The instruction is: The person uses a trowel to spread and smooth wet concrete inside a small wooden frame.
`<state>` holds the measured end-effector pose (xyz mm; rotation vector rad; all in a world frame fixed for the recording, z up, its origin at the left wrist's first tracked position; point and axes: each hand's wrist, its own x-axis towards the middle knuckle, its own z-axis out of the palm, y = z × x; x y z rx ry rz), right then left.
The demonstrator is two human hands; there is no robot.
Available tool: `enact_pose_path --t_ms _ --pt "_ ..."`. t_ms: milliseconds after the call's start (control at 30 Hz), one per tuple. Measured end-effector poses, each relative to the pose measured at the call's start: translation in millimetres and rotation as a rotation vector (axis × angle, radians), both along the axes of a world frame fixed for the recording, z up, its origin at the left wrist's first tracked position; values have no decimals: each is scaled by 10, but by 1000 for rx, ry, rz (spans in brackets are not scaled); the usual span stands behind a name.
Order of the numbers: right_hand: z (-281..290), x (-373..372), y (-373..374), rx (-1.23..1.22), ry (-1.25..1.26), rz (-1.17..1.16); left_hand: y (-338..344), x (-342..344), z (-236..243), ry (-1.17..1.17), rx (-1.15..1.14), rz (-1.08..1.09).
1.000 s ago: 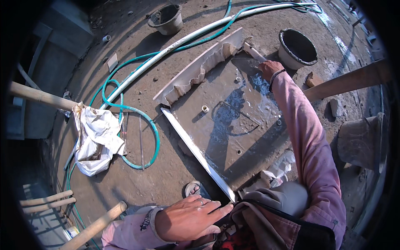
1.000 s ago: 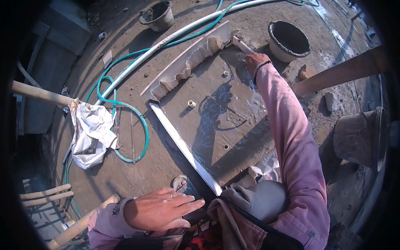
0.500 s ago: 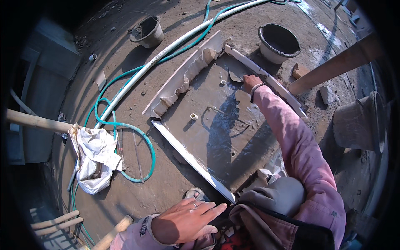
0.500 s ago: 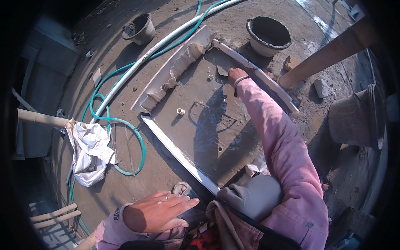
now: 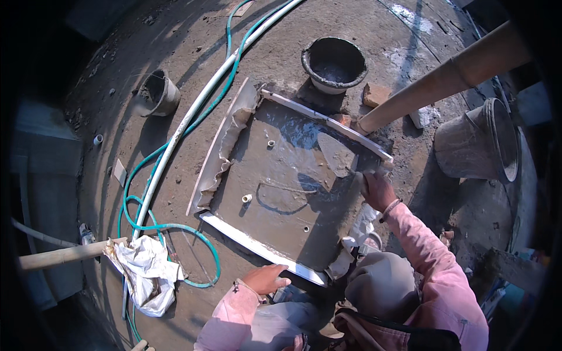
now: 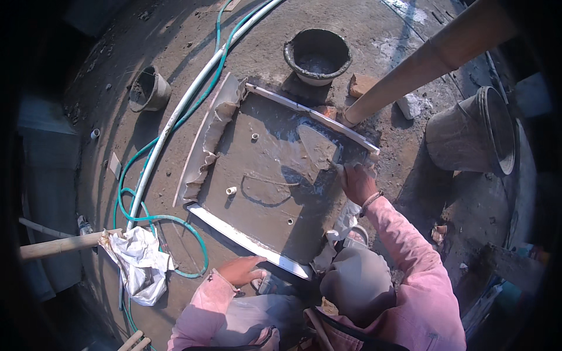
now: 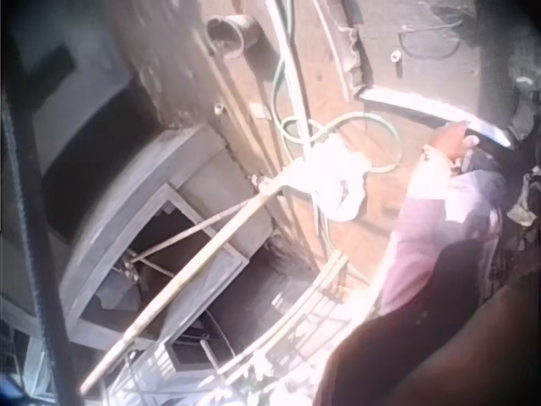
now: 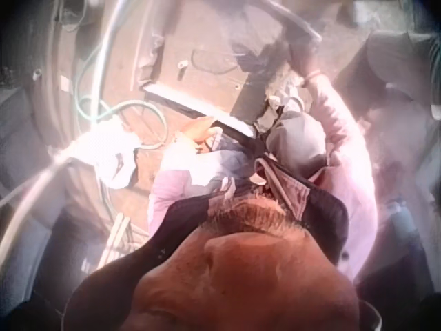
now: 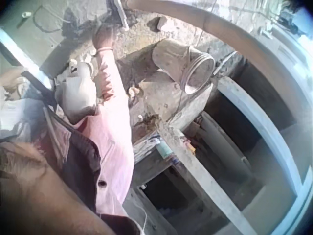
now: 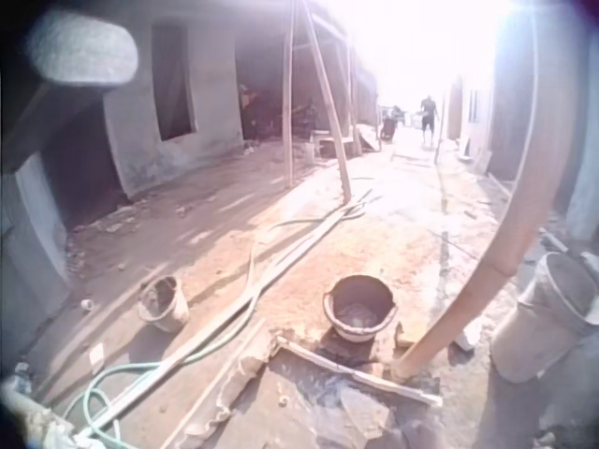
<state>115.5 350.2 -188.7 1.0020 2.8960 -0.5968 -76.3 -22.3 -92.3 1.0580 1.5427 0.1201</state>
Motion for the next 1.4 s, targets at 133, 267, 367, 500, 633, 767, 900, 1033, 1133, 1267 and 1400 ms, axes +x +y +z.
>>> enact_pose_path --t_ms 133,267,367,500,633,767,900,1033,1133,1267,1400 --pt "468 625 -165 -330 -83 -204 -227 473 -328 -8 -187 10" --pt "1066 1215 -334 -506 -173 -508 -523 1253 -204 42 -326 41" --pt "1402 1717 -411 -536 -297 -629 -656 1760 29 -28 -387 42" --pt "1635 2337 -479 -553 -471 -764 -367 1917 932 -97 -565 139" --pt "1690 2880 -538 -565 -554 -763 -427 2028 1623 113 -535 -50" --pt "1976 2745 -484 -623 -615 -762 -799 2343 2024 195 -516 -59" --pt "2188 2612 -349 -624 -541 -713 -951 2653 2282 207 -460 50" --pt "2419 2593 -251 -747 -452 -844 -1027 2716 2461 159 -445 77" --pt "2676 2659 -396 -659 -423 -838 -1264 2638 2600 58 -513 91" --pt "3323 2868 -674 -603 -451 -917 -2062 2467 2315 -4 -403 -41" --pt "3895 3403 -1237 -667 -514 -1043 -1860 1649 3115 -107 -301 -78"
